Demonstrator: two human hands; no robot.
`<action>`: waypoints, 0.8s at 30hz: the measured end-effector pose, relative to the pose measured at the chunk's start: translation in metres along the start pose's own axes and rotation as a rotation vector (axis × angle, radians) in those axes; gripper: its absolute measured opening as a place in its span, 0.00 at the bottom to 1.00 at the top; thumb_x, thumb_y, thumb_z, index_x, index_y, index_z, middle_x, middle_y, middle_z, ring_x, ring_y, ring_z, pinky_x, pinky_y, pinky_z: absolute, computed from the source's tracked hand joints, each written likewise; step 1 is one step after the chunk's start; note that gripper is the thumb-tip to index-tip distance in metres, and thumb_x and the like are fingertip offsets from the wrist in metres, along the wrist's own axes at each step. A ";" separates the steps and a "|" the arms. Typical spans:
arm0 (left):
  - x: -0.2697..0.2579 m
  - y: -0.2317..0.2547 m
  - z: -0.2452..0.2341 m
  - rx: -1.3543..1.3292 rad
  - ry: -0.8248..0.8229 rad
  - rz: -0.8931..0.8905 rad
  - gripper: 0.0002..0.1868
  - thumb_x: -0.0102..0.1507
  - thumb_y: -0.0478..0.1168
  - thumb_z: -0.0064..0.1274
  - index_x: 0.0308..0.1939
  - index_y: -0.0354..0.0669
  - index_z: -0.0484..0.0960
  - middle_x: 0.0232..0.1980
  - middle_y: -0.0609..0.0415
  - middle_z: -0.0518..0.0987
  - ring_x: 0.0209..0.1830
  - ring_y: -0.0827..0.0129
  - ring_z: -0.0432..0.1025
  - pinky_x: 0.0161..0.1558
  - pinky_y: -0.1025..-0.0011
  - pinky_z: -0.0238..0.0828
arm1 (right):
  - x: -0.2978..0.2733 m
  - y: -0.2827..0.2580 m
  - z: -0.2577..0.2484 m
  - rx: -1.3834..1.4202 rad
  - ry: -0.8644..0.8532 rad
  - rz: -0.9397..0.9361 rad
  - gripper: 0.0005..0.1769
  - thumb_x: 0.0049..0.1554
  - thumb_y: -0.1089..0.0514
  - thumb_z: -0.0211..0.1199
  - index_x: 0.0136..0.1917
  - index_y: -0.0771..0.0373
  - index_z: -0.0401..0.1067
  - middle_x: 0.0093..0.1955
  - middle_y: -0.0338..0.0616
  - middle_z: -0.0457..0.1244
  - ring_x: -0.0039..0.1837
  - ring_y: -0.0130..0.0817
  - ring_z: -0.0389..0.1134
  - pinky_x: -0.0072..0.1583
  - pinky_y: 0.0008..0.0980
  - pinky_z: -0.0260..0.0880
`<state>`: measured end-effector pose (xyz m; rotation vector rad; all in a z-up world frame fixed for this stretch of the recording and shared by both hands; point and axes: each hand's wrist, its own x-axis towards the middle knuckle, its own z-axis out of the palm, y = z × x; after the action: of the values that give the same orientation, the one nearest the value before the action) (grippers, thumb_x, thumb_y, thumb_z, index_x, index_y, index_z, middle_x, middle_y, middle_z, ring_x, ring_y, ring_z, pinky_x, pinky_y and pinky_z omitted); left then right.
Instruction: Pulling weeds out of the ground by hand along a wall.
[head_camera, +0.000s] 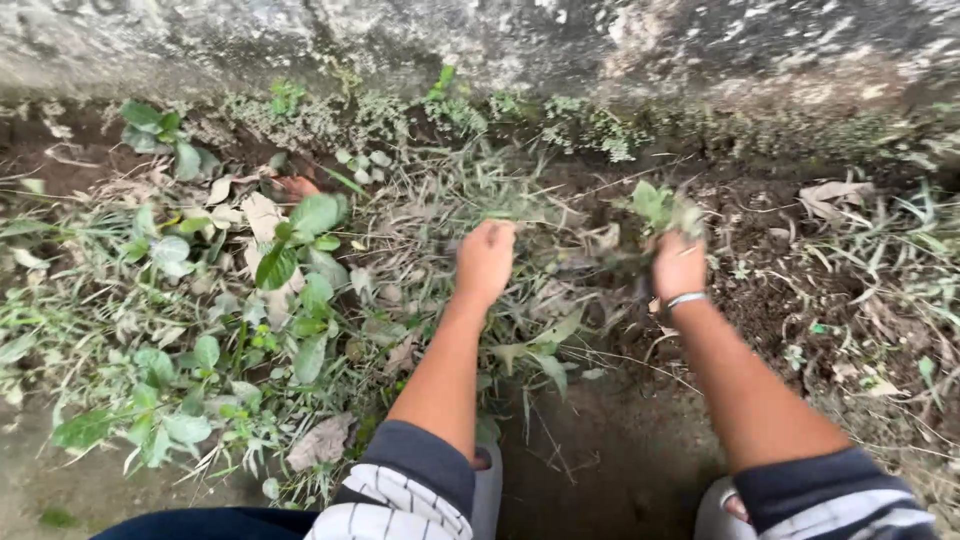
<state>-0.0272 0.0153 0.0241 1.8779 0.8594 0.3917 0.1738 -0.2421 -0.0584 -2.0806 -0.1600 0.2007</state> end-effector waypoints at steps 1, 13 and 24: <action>-0.001 -0.001 -0.002 -0.056 0.034 -0.005 0.17 0.66 0.49 0.49 0.47 0.40 0.83 0.42 0.44 0.86 0.41 0.56 0.80 0.47 0.61 0.75 | 0.015 -0.001 -0.016 0.075 0.107 -0.128 0.14 0.64 0.55 0.49 0.43 0.67 0.69 0.39 0.52 0.66 0.40 0.41 0.67 0.46 0.44 0.69; -0.011 0.018 0.020 0.279 0.164 0.182 0.25 0.58 0.30 0.53 0.60 0.51 0.81 0.59 0.47 0.75 0.62 0.49 0.65 0.64 0.57 0.64 | 0.073 0.052 -0.219 0.442 0.899 0.110 0.13 0.61 0.55 0.50 0.38 0.62 0.68 0.37 0.36 0.69 0.37 0.26 0.66 0.38 0.30 0.68; 0.007 0.067 0.042 0.783 -0.286 0.147 0.17 0.66 0.40 0.49 0.58 0.50 0.81 0.69 0.47 0.70 0.75 0.51 0.53 0.69 0.48 0.51 | -0.034 -0.072 -0.107 0.309 0.027 0.006 0.08 0.61 0.54 0.58 0.41 0.58 0.68 0.39 0.37 0.63 0.38 0.26 0.64 0.42 0.32 0.67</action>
<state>0.0291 -0.0248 0.0639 2.6425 0.7301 -0.1667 0.1609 -0.3041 0.0595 -1.7756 -0.0998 0.1884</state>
